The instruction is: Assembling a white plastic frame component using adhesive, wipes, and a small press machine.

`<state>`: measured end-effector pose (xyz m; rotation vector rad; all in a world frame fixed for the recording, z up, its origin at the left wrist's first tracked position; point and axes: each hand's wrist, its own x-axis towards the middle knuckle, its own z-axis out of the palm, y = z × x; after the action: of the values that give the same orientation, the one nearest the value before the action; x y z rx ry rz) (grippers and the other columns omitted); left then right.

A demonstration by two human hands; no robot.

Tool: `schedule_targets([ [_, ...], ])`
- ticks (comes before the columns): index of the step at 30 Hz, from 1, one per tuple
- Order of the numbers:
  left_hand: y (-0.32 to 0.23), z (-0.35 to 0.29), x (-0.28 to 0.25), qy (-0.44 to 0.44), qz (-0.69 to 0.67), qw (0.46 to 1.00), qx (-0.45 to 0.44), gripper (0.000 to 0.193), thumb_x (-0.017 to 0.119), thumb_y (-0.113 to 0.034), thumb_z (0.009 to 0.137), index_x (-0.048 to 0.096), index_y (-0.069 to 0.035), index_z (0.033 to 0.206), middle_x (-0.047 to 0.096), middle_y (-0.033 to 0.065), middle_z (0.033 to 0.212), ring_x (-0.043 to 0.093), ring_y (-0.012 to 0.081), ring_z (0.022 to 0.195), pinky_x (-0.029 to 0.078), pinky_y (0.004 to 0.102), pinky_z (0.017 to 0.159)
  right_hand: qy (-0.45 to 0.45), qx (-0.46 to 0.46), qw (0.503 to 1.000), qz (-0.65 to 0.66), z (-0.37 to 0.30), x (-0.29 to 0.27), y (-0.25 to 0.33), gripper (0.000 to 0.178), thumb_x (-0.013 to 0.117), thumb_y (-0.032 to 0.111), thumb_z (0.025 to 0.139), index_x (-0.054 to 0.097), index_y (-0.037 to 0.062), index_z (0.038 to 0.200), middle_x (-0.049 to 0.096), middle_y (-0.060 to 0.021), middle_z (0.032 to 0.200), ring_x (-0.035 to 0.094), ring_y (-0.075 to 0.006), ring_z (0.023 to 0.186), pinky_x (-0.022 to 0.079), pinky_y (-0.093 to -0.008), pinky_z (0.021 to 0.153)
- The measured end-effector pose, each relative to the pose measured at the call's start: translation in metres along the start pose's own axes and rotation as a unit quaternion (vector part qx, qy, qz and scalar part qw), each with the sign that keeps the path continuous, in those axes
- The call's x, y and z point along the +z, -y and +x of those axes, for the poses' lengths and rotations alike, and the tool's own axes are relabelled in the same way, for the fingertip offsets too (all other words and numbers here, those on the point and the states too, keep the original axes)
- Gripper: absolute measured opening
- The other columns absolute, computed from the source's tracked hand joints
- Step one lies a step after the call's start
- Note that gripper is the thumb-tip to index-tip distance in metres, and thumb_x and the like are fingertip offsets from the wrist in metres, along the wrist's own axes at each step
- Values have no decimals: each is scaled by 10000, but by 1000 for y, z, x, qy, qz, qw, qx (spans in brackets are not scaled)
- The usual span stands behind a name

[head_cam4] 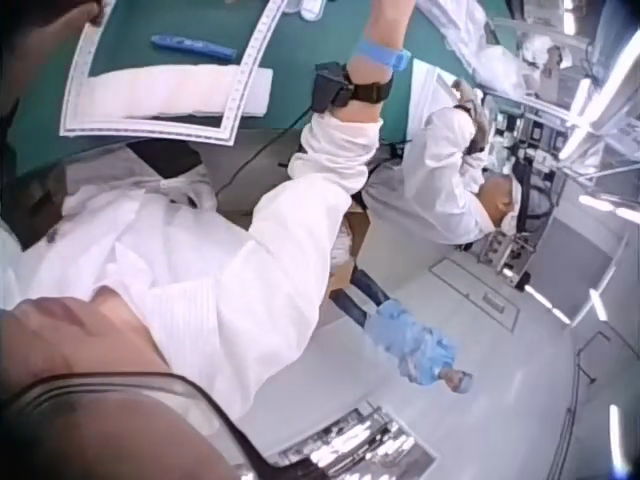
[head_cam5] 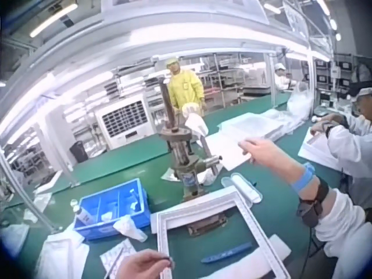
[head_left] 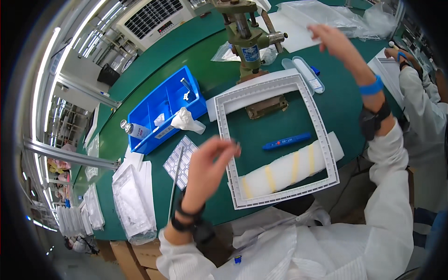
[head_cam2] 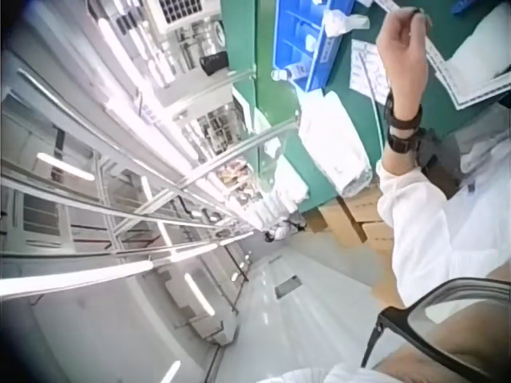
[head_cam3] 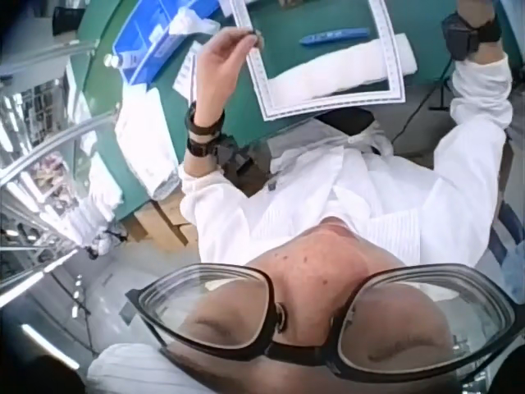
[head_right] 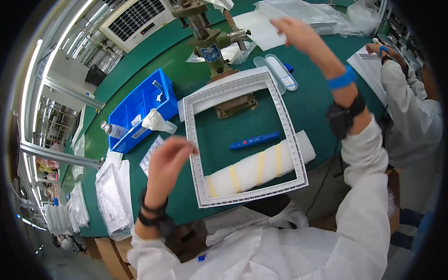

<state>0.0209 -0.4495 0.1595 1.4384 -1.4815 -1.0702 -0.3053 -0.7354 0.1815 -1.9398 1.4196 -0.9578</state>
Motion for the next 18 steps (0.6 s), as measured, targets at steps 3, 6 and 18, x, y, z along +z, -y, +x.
schedule_targets([
  [3, 14, 85, 9, 24, -93, 995, 5, 216, 651, -79, 917, 628, 74, 1067, 709, 140, 967, 691, 182, 886, 535, 294, 838, -33, -97, 991, 85, 58, -3, 42, 448, 530, 445, 967, 643, 85, 1209, 649, -32, 1005, 602, -118, 756, 476, -286, 616],
  [6, 46, 148, 14, -21, -17, 999, 36, 249, 670, -91, 901, 636, 86, 1073, 723, 148, 951, 701, 177, 878, 539, 282, 814, -57, -98, 969, 218, 105, 38, 106, 422, 556, 357, 954, 612, 40, 1227, 677, -115, 1095, 650, -214, 972, 506, -338, 810],
  [18, 67, 207, 42, -83, 58, 993, 67, 253, 729, -148, 866, 715, 60, 1010, 740, 97, 881, 667, 116, 809, 504, 248, 745, -92, -213, 945, 230, 170, 86, 99, 219, 602, 255, 932, 584, 49, 1003, 630, -47, 837, 614, -120, 738, 494, -296, 655],
])
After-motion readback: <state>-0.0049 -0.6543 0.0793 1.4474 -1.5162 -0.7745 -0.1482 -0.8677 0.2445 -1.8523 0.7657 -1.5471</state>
